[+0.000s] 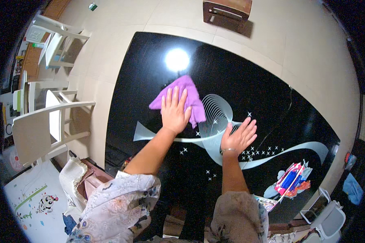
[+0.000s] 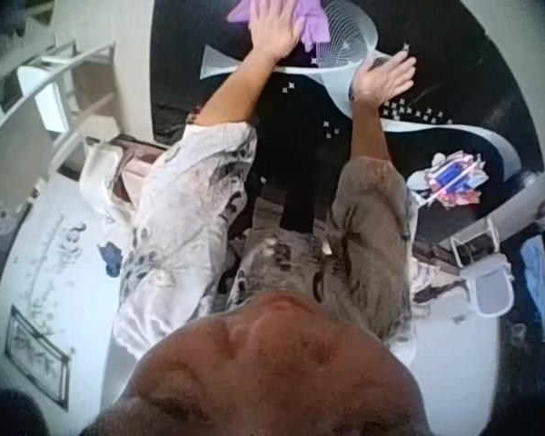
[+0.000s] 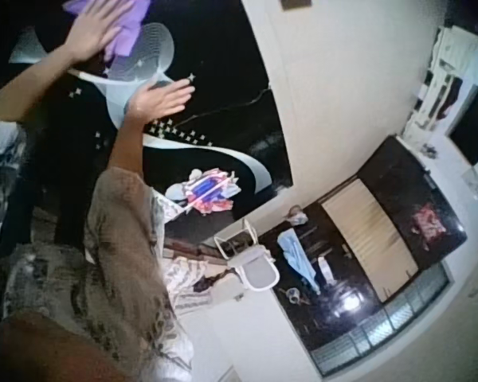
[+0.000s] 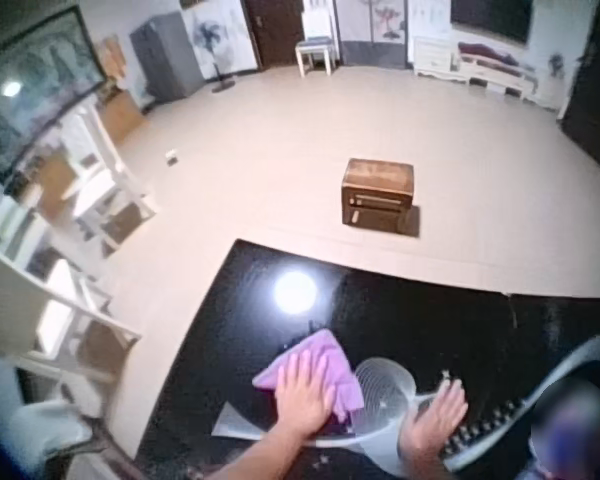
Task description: The person wipes the surface of a black table with a purple cloth. They move a glass and a small package aside to clean underneath them, then return the items to their original positions. The person continues to wipe the table surface and edges thoroughly.
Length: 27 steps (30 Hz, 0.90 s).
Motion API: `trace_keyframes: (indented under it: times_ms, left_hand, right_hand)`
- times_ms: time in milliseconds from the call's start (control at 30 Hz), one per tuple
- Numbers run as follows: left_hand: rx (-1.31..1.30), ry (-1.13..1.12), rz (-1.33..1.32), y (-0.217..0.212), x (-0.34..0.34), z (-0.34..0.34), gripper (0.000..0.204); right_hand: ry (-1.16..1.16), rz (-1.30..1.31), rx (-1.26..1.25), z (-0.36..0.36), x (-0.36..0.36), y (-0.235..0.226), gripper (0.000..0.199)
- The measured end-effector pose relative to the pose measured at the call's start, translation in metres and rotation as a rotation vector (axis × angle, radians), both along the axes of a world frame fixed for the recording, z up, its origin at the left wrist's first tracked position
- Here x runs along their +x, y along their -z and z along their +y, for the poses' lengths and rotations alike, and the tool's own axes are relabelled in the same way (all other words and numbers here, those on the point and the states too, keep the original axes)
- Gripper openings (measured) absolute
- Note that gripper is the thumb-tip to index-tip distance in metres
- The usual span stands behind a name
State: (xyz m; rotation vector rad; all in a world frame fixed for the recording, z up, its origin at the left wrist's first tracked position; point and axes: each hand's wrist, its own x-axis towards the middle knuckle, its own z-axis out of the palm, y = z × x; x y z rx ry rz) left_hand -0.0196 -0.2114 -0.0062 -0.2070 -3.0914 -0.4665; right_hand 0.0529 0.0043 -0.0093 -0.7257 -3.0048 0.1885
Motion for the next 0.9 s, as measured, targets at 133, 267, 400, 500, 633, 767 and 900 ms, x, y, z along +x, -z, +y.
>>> trace_keyframes:
  times_ms: [133,267,400,500,633,767,900]
  left_hand:
    - [0.009,0.132,0.100,0.004,-0.106,0.018,0.064]
    - [-0.053,0.188,0.150,0.014,-0.193,0.020,0.062]
    - [-0.084,0.219,0.040,0.006,-0.241,0.014,0.061]
    - [-0.086,0.256,0.055,0.008,-0.228,-0.002,0.063]
    - [-0.110,0.330,-0.068,-0.005,-0.143,-0.051,0.066]
    - [-0.147,0.359,-0.167,-0.017,-0.092,-0.099,0.068]
    - [-0.129,0.356,-0.032,-0.010,-0.149,-0.087,0.065]
  right_hand:
    - [0.045,-0.073,0.020,0.002,-0.003,0.000,0.080]
    - [0.042,-0.128,0.004,-0.002,-0.008,-0.005,0.082]
    - [0.052,-0.148,-0.006,-0.001,-0.009,-0.007,0.084]
    - [0.065,-0.176,-0.008,0.000,-0.012,-0.010,0.084]
    - [0.044,-0.095,0.038,0.006,-0.009,-0.008,0.081]
    - [0.069,-0.169,0.029,-0.003,-0.010,-0.008,0.082]
    - [0.038,-0.084,0.025,0.001,-0.007,-0.007,0.081]
